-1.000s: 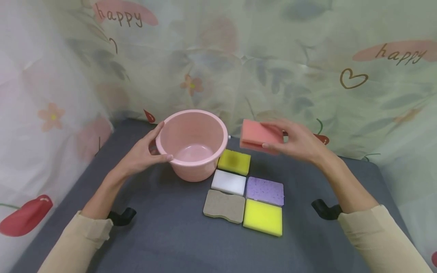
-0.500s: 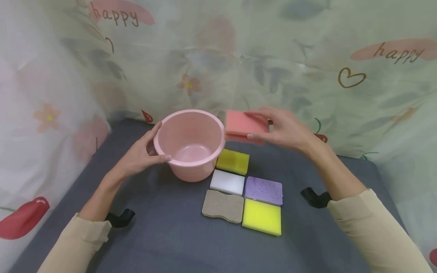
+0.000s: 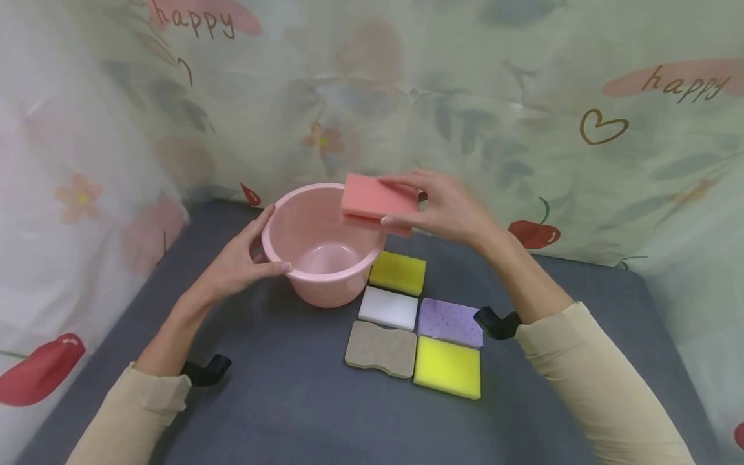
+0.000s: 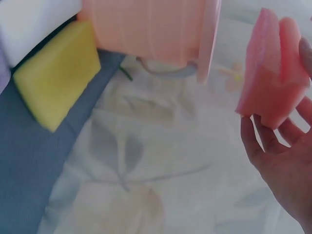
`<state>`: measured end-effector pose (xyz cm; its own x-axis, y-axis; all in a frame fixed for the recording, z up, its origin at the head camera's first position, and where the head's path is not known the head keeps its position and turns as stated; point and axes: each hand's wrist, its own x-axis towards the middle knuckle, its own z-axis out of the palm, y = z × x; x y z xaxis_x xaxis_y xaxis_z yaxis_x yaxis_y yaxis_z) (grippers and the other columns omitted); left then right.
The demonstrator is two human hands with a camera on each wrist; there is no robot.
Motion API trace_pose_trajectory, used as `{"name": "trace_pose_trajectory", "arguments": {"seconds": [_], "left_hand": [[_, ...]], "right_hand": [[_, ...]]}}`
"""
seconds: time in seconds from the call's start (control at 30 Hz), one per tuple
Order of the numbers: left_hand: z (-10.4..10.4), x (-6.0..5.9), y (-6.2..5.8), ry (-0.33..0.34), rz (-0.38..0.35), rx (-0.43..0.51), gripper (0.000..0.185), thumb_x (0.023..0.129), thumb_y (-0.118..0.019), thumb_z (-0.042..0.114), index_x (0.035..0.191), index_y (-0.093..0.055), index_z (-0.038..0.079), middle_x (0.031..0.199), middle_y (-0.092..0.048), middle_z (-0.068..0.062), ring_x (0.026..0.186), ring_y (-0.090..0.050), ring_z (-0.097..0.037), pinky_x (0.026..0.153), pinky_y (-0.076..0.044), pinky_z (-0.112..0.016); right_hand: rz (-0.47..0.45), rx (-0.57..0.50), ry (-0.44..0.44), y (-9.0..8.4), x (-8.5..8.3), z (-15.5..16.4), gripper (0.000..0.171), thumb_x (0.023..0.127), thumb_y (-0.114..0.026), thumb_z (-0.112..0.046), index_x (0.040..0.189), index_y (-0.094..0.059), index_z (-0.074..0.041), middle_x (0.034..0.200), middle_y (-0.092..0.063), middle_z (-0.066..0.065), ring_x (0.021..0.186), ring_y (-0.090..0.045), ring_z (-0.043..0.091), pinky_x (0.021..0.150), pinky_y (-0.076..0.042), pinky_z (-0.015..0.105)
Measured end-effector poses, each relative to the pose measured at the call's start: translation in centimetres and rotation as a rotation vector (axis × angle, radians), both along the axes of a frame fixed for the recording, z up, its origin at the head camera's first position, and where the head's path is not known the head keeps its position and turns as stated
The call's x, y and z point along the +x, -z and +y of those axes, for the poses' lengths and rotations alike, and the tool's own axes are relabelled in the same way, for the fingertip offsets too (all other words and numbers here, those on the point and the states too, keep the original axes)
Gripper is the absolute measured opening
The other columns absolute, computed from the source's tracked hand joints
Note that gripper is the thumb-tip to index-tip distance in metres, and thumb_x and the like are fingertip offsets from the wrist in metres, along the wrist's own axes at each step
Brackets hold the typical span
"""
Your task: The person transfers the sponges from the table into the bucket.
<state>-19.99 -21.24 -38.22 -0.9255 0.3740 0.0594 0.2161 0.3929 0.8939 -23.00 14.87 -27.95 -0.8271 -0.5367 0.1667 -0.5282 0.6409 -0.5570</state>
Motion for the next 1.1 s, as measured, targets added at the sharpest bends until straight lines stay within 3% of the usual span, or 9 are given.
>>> {"name": "trace_pose_trajectory", "arguments": {"seconds": [0.23,0.4,0.7,0.93,1.1], "left_hand": [[0.2,0.0,0.1,-0.007,-0.017,-0.007,0.107,0.084,-0.081,0.017,0.161,-0.008,0.02,0.165,-0.013,-0.006,0.141,-0.034,-0.028,0.103,-0.042,-0.024],[0.2,-0.1,0.0,-0.005,-0.012,-0.002,0.107,0.084,-0.081,0.017,0.161,-0.008,0.02,0.165,-0.013,-0.005,0.142,-0.034,-0.028,0.104,-0.041,-0.028],[0.0,0.0,0.1,-0.003,0.003,0.014,0.107,0.084,-0.081,0.014,0.161,-0.007,0.021,0.165,-0.012,-0.005,0.142,-0.033,-0.029,0.102,-0.043,-0.025],[0.0,0.0,0.1,-0.012,-0.007,-0.006,0.107,0.084,-0.081,0.017,0.161,-0.007,0.022,0.165,-0.013,-0.001,0.143,-0.032,-0.027,0.106,-0.04,-0.04],[0.0,0.0,0.2,-0.018,-0.015,-0.005,0.106,0.085,-0.08,0.015,0.161,-0.006,0.025,0.165,-0.012,-0.001,0.143,-0.031,-0.027,0.106,-0.04,-0.043]], "right_hand": [[-0.054,-0.076,-0.065,0.9,-1.4,-2.3,0.062,0.083,-0.08,-0.039,0.139,-0.06,-0.02,0.137,-0.058,-0.001,0.122,-0.05,0.016,0.096,-0.046,0.04],[-0.068,-0.093,-0.084,1.6,-1.8,-3.4,0.061,0.084,-0.08,-0.036,0.139,-0.06,-0.018,0.137,-0.058,0.0,0.123,-0.05,0.016,0.098,-0.045,0.038],[-0.058,-0.044,-0.068,2.4,-2.4,-5.9,0.062,0.085,-0.079,-0.034,0.14,-0.059,-0.013,0.139,-0.055,0.005,0.125,-0.049,0.02,0.099,-0.045,0.034],[-0.092,-0.046,-0.022,3.6,-2.6,-7.2,0.059,0.087,-0.077,-0.028,0.141,-0.058,-0.012,0.143,-0.053,0.005,0.129,-0.047,0.021,0.101,-0.045,0.033],[-0.131,-0.049,0.002,4.1,-2.4,-8.0,0.058,0.088,-0.076,-0.03,0.141,-0.058,-0.017,0.143,-0.052,0.003,0.128,-0.046,0.02,0.099,-0.047,0.033]]}}
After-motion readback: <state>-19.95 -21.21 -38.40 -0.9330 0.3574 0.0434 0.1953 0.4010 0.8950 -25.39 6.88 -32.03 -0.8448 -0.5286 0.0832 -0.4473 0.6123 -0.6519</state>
